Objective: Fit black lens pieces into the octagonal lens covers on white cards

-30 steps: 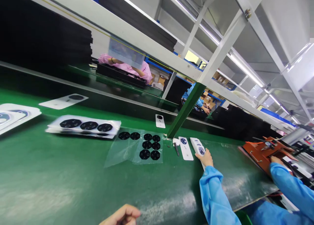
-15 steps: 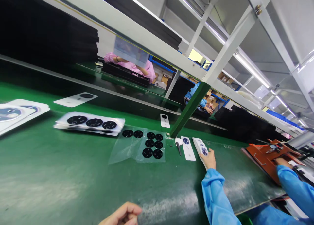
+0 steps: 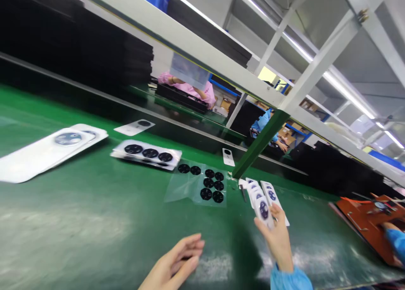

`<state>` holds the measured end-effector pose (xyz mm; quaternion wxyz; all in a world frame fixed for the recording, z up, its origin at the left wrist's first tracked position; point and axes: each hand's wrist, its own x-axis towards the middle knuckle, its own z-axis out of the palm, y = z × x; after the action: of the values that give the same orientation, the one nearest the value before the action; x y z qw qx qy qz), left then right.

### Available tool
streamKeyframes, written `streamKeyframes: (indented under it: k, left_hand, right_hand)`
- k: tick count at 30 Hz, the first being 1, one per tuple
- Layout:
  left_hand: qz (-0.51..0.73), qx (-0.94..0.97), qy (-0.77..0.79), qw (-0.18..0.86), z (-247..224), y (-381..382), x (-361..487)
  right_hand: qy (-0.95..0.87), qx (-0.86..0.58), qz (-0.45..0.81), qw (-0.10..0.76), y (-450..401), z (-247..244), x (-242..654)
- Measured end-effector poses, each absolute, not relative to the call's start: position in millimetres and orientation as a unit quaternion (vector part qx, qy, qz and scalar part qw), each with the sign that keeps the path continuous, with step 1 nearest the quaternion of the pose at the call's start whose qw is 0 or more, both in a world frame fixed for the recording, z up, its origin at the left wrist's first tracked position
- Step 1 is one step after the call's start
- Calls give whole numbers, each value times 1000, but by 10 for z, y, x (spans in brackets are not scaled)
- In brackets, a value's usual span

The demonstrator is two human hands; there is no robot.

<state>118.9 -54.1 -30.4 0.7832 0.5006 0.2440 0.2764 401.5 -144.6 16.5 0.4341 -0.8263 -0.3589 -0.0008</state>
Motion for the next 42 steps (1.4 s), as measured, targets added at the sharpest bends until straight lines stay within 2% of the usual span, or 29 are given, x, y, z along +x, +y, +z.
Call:
streamKeyframes:
  k: [3, 6, 10, 17, 22, 27, 30, 36, 42]
  left_hand:
    - [333, 393, 242, 822, -116, -554, 1229]
    - [368, 285, 286, 838, 24, -560, 1137]
    - [378, 242, 331, 830, 97, -513, 849]
    - [341, 349, 359, 796, 102, -236, 542]
    - [295, 435, 387, 757, 122, 4, 557]
    - [270, 490, 397, 727, 125, 247, 525]
    - [258, 538, 415, 687, 104, 429, 434]
    - [255, 672, 444, 535, 113, 742, 217]
    - [294, 783, 397, 379, 179, 264, 240]
  right_hand:
    - [-436, -756, 99, 478, -1459, -26, 3180]
    - [-484, -726, 156, 463, -1396, -208, 2509]
    - [-521, -698, 194, 452, -1251, -347, 2060]
    - [-423, -692, 317, 492, -1014, -267, 2062]
    - [-370, -631, 462, 502, -900, -16, 2191]
    - [-283, -591, 528, 541, -899, 73, 2215]
    - [-222, -583, 538, 567, -915, 57, 2273]
    - [-205, -634, 458, 588, -913, -53, 2376]
    - [-193, -656, 422, 595, -952, -103, 2271]
